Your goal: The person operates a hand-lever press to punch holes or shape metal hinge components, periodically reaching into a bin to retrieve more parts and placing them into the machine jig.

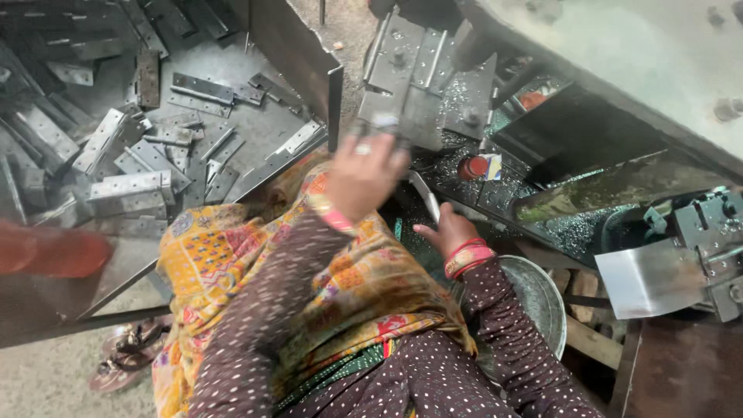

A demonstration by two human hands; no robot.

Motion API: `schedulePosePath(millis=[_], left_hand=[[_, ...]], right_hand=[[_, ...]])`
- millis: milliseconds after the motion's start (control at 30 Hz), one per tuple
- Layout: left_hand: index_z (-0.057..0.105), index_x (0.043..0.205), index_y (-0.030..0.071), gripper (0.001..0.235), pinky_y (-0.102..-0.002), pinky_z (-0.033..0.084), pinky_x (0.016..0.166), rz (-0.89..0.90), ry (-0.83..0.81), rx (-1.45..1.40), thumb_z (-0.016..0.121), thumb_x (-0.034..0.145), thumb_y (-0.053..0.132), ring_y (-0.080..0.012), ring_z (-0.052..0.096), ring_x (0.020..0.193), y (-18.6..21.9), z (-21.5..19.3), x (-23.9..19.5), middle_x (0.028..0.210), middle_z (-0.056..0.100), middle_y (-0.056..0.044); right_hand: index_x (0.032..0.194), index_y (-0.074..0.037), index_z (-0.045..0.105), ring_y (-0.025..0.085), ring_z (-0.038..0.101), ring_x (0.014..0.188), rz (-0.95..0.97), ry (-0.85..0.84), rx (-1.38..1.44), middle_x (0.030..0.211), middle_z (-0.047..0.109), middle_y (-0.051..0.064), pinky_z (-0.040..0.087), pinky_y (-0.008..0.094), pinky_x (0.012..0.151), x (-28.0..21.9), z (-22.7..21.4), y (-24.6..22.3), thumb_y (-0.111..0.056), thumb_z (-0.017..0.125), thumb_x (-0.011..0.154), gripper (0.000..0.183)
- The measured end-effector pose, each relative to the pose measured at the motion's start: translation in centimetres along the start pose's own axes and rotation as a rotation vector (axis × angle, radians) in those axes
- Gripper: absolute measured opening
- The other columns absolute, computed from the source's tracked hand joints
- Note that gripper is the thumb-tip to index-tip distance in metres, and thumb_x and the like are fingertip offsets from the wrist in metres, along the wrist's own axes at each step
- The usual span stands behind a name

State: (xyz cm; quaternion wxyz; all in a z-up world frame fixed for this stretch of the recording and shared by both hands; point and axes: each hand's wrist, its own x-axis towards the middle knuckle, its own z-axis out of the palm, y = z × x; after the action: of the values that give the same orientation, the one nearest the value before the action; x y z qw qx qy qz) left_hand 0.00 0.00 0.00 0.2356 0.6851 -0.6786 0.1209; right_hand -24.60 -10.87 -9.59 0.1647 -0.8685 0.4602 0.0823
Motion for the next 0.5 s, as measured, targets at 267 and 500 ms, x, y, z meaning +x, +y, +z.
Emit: schedulePosePath(millis=[267,500], left_hand=[[0.070,0.118,0.004,0.039,-0.064,0.025,0.115,-0.173,0.143,0.137,0.060,0.085,0.024,-0.0303,0.054,0.134,2.7,8.4,4.1,0.138,0.062,-0.014],[0.069,0.122,0.003,0.045,-0.064,0.022,0.121,-0.256,-0.051,-0.009,0.065,0.085,0.027,-0.0299,0.047,0.140,2.7,6.8,4.0,0.142,0.060,-0.012]], right_hand=[[0.109,0.002,0.053,0.050,0.069,0.082,-0.036,0.007,0.053,0.085,0.071,0.029,0.055,0.056,0.071,-0.1,-0.6,-0.3,-0.060,0.078,0.080,0.073],[0.113,0.003,0.052,0.049,0.070,0.085,0.030,-0.043,0.048,0.088,0.071,0.029,0.056,0.055,0.072,0.0,-2.0,-1.6,-0.060,0.082,0.076,0.078]])
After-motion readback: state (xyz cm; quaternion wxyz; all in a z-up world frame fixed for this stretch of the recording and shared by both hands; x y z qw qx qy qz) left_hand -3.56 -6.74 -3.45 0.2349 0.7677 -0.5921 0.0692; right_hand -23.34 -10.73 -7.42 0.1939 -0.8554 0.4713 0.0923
